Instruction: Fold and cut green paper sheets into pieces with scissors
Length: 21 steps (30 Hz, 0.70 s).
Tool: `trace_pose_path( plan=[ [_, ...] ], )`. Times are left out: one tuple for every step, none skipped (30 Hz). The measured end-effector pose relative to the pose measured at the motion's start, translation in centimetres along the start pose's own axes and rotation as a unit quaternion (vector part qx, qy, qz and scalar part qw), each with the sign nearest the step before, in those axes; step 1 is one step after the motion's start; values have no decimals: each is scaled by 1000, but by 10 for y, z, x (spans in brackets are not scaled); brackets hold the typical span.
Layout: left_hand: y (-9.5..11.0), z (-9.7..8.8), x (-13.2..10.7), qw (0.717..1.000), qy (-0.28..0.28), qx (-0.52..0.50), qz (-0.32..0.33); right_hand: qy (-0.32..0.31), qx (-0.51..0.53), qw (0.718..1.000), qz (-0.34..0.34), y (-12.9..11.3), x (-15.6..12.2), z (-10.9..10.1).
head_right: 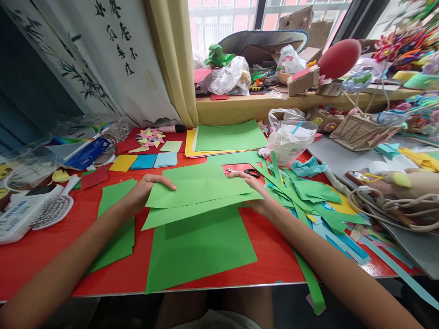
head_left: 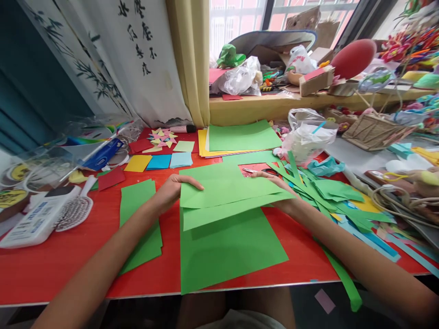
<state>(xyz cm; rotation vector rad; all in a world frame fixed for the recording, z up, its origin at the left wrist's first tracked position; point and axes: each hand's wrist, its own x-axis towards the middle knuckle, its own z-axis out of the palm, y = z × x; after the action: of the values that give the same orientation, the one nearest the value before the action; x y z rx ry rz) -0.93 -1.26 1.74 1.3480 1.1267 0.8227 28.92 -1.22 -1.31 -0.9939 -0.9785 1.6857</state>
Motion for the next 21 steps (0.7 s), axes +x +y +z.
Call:
trace_pose_path(
  plan=[
    [0,1,0,1000,17,1,20,6,32,999,3,-1,0,1],
    [-1,1,-1,998,39,1,46,15,55,998,2,-2,0,2],
    [-1,1,-1,995,64,8,76,17,71,997,-3,-3,-1,4],
    [-2,0,-2,990,83,26,107,11,83,996,-8,-4,-1,6],
    [-2,0,-3,984,93,59,138,-3,95,995,-11,-4,-2,8],
    [-3,0,-5,975,93,107,170,-23,110,994,-12,-4,-2,11],
    [-4,0,-6,962,84,164,201,-42,126,991,-11,-3,-3,13],
    [-4,0,-8,945,68,222,232,-56,143,988,-12,-3,-3,15],
    [-5,1,-9,922,50,278,263,-59,159,985,-17,-2,-3,16],
    [-6,2,-10,896,35,329,296,-52,172,983,-28,-1,-4,16],
    [-7,4,-11,867,25,374,330,-40,185,981,-43,0,-4,16],
    [-7,7,-12,835,21,414,362,-26,196,978,-59,1,-4,16],
    [-7,9,-14,802,19,449,393,-14,204,976,-73,1,-4,15],
    [-7,13,-15,772,17,478,419,-5,204,976,-80,1,-4,15],
    [-6,16,-17,746,8,499,441,-1,197,977,-79,2,-4,15],
    [-6,20,-19,725,-11,514,458,-1,182,980,-74,2,-4,15],
    [-5,23,-20,709,-37,524,470,-2,161,985,-63,3,-5,16],
    [-5,27,-22,694,-67,531,481,-3,136,990,-47,5,-5,17],
    [-6,30,-23,680,-97,536,491,-3,110,993,-31,6,-6,18],
    [-7,34,-25,668,-123,538,499,1,86,996,-17,8,-6,19],
    [-8,37,-26,661,-144,538,503,7,65,998,-6,9,-6,20]
  ],
)
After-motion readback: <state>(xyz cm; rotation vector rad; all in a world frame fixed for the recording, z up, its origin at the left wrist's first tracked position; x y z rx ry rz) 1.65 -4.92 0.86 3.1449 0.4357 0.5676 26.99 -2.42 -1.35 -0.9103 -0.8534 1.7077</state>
